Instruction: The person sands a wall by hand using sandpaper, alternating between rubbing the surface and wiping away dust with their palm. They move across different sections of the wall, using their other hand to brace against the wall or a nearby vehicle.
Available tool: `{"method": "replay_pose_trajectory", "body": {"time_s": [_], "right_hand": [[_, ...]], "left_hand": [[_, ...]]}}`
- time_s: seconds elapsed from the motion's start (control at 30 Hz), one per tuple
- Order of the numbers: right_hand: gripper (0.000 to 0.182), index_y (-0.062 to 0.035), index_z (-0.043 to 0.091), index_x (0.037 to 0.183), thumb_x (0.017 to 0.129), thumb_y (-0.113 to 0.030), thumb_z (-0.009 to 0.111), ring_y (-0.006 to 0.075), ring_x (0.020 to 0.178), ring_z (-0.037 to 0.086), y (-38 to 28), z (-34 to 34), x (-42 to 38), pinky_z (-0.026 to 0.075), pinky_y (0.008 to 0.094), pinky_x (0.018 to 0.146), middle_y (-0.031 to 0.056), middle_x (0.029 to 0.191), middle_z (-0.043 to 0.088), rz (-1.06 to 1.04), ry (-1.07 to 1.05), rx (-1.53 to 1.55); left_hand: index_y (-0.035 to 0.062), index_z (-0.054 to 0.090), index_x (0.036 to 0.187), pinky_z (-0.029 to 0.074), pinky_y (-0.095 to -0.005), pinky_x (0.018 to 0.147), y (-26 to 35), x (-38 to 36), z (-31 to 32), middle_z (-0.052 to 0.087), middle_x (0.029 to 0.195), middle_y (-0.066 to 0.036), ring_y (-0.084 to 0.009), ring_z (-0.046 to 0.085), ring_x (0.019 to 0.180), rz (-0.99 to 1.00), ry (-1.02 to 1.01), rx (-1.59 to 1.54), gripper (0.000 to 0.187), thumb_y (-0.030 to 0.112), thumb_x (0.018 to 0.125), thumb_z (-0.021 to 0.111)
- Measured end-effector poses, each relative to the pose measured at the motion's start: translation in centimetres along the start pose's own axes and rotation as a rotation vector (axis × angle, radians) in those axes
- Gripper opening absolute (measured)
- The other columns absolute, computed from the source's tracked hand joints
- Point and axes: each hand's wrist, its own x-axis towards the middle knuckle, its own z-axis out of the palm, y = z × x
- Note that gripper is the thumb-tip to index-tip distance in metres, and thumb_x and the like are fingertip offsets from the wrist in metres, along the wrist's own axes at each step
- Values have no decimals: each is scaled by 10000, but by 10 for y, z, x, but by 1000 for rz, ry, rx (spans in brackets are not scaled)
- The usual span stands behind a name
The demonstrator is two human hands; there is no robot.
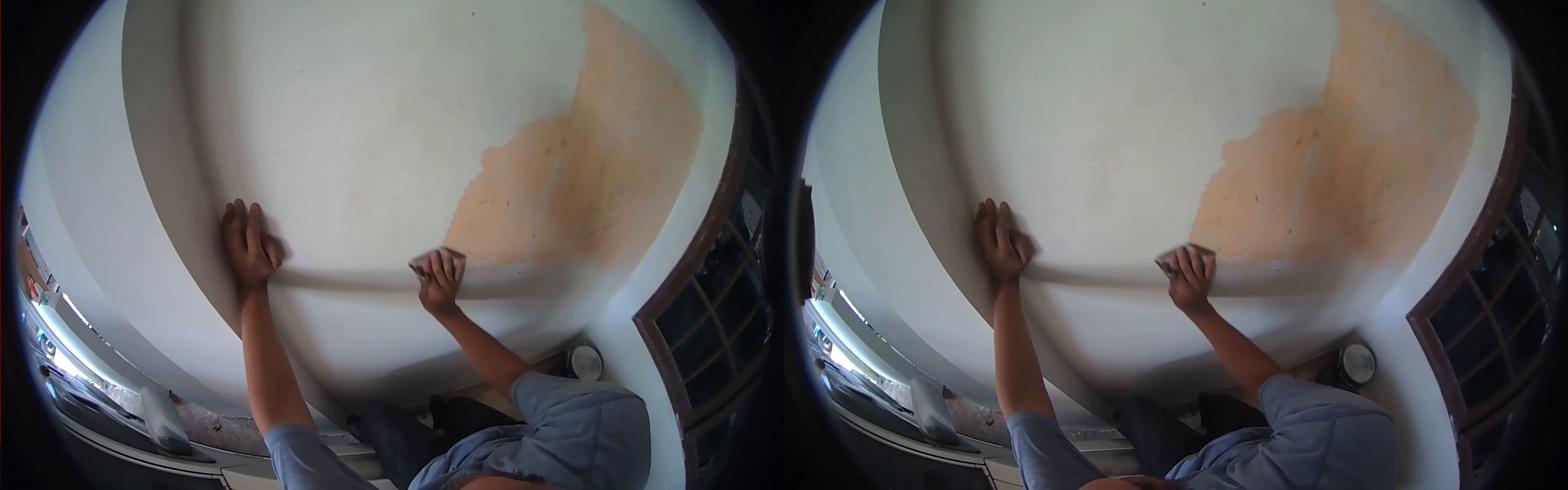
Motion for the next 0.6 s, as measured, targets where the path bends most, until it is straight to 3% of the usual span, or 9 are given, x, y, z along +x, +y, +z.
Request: {"method": "replay_pose_trajectory", "body": {"time_s": [0.07, 0.17, 0.2, 0.27, 0.37, 0.4, 0.5, 0.57, 0.6], "right_hand": [[348, -22, 634, 1212, 953, -210, 498, 338, 1335, 432, 2, -22, 103, 155, 608, 1122, 126, 1355, 553, -100, -11, -65], [382, -10, 598, 1263, 975, -230, 476, 335, 1336, 430, -8, -44, 278, 172, 552, 1131, 128, 1373, 541, -36, 170, -51], [354, -28, 609, 1241, 950, -208, 521, 331, 1332, 426, -8, -45, 327, 186, 542, 1122, 129, 1374, 537, -81, 289, -57], [325, -52, 622, 1209, 911, -172, 573, 328, 1329, 416, -16, -54, 397, 202, 542, 1110, 135, 1381, 526, -76, 284, -32], [341, -75, 617, 1208, 873, -140, 611, 338, 1331, 401, -32, -42, 384, 203, 548, 1109, 145, 1389, 511, -47, 413, -23], [371, -53, 595, 1233, 872, -138, 606, 365, 1342, 383, -39, -39, 344, 191, 563, 1113, 161, 1398, 498, 0, 325, -25], [439, 38, 554, 1290, 885, -130, 554, 399, 1392, 314, -47, -12, 157, 123, 605, 1136, 215, 1437, 443, 72, 28, -30], [402, 41, 576, 1247, 897, -152, 535, 408, 1350, 363, -50, 19, 14, 130, 635, 1113, 219, 1397, 471, 54, -1, -1], [350, -11, 633, 1176, 850, -112, 555, 355, 1267, 459, -62, 10, -21, 231, 619, 1068, 173, 1297, 564, 94, -258, -144]], "left_hand": [[11, 553, 1285, 407, -568, 1015, -1, 2, 1, 493, 1328, -266, -477, 491, 1200, 22, 0, 13, 534, 41, 764, 438], [9, 551, 1287, 403, -576, 1015, -4, 1, 3, 490, 1330, -270, -477, 490, 1201, 31, 5, 6, 536, 37, 767, 426], [9, 551, 1287, 403, -576, 1015, -4, 1, 1, 490, 1330, -270, -477, 490, 1201, 34, -14, 2, 536, 37, 767, 426], [4, 547, 1292, 406, -570, 1014, -2, 2, 0, 487, 1333, -275, -480, 487, 1204, 24, -11, 25, 541, 36, 765, 426], [2, 545, 1295, 411, -557, 1016, 0, 4, -1, 486, 1333, -276, -476, 486, 1206, 30, 4, -1, 556, 44, 748, 454], [2, 545, 1295, 411, -557, 1016, 0, 3, 0, 486, 1333, -276, -476, 486, 1206, 18, 9, 22, 556, 44, 748, 454], [2, 562, 1274, 415, -547, 1019, -1, 1, -1, 503, 1310, -274, -465, 491, 1201, -17, -7, -30, 555, 58, 727, 487], [3, 578, 1256, 415, -551, 1018, -1, 1, -3, 515, 1294, -274, -463, 495, 1197, -19, -3, -44, 542, 57, 723, 496], [4, 587, 1246, 414, -554, 1018, -4, 2, -4, 520, 1287, -274, -465, 496, 1196, -11, -3, -50, 532, 52, 724, 497]]}}
